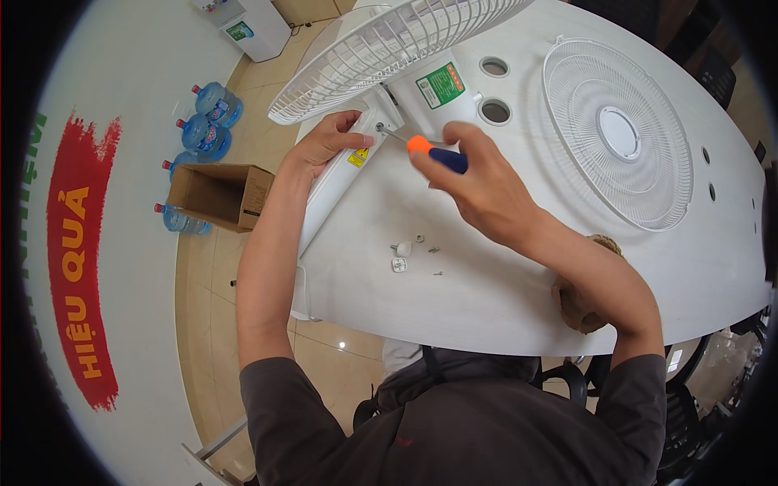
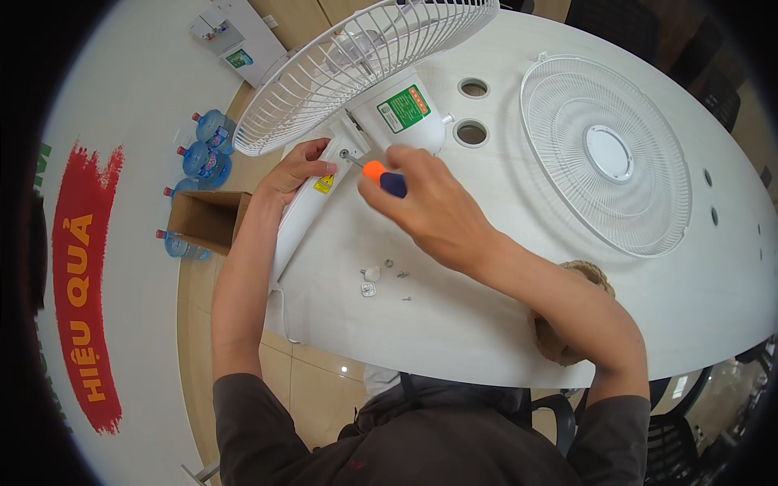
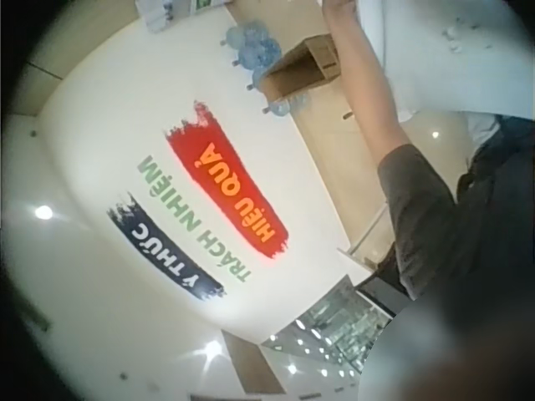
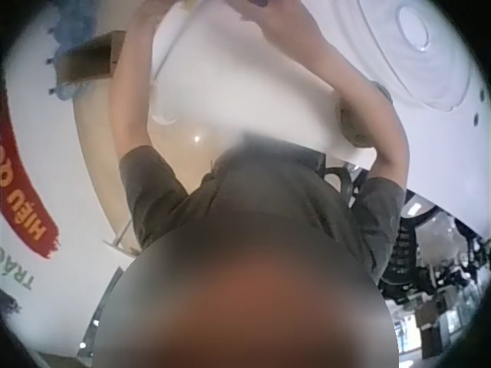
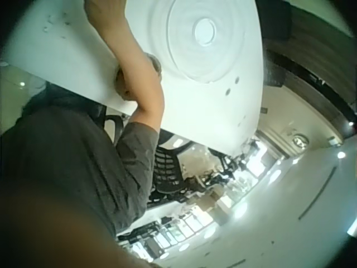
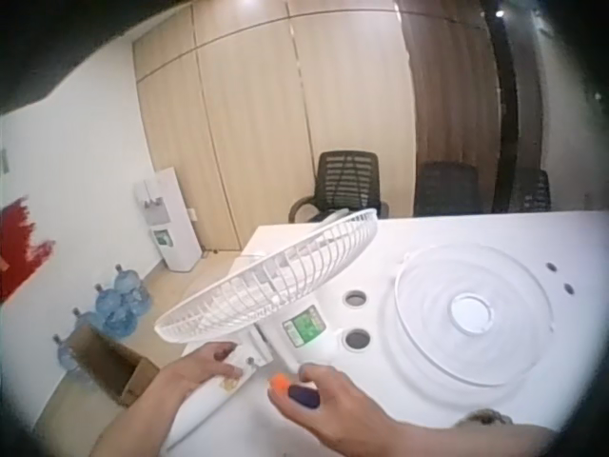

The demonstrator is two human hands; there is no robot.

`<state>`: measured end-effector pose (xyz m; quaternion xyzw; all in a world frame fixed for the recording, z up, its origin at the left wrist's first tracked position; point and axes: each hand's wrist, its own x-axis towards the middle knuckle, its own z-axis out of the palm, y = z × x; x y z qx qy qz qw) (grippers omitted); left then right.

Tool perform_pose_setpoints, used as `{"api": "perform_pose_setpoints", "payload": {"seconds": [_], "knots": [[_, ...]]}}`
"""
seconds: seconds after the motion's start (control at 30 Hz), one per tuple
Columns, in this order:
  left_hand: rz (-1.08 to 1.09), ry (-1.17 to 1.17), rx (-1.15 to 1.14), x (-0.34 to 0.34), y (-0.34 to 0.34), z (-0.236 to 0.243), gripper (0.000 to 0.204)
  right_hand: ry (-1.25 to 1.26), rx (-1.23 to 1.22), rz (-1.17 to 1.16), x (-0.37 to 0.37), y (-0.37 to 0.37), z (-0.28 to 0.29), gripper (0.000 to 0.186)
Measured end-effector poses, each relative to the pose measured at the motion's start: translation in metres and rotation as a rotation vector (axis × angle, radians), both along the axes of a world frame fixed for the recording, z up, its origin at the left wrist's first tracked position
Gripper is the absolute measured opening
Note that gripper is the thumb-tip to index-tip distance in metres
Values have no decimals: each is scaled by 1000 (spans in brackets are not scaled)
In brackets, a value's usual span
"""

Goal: Unscrew the neck of a standing fan using a screwdriver in an office setting.

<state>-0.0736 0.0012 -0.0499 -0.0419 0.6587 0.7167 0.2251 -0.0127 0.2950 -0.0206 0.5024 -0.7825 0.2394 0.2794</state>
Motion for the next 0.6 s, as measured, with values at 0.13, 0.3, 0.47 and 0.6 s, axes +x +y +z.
{"api": "perform_pose_setpoints", "payload": {"seconds": [0.13,0.3,0.47,0.6], "knots": [[-2,3,-8,1,-2,0,64,-444,-362,-168,7,-12,0,47],[0,-6,-37,1,-5,-2,65,-1062,-790,-338,3,-27,2,57],[-1,8,-24,-1,-1,-2,65,-1396,-994,-378,9,-28,12,45],[-2,20,-24,3,-1,1,64,-1517,-805,-364,13,-26,16,38]]}}
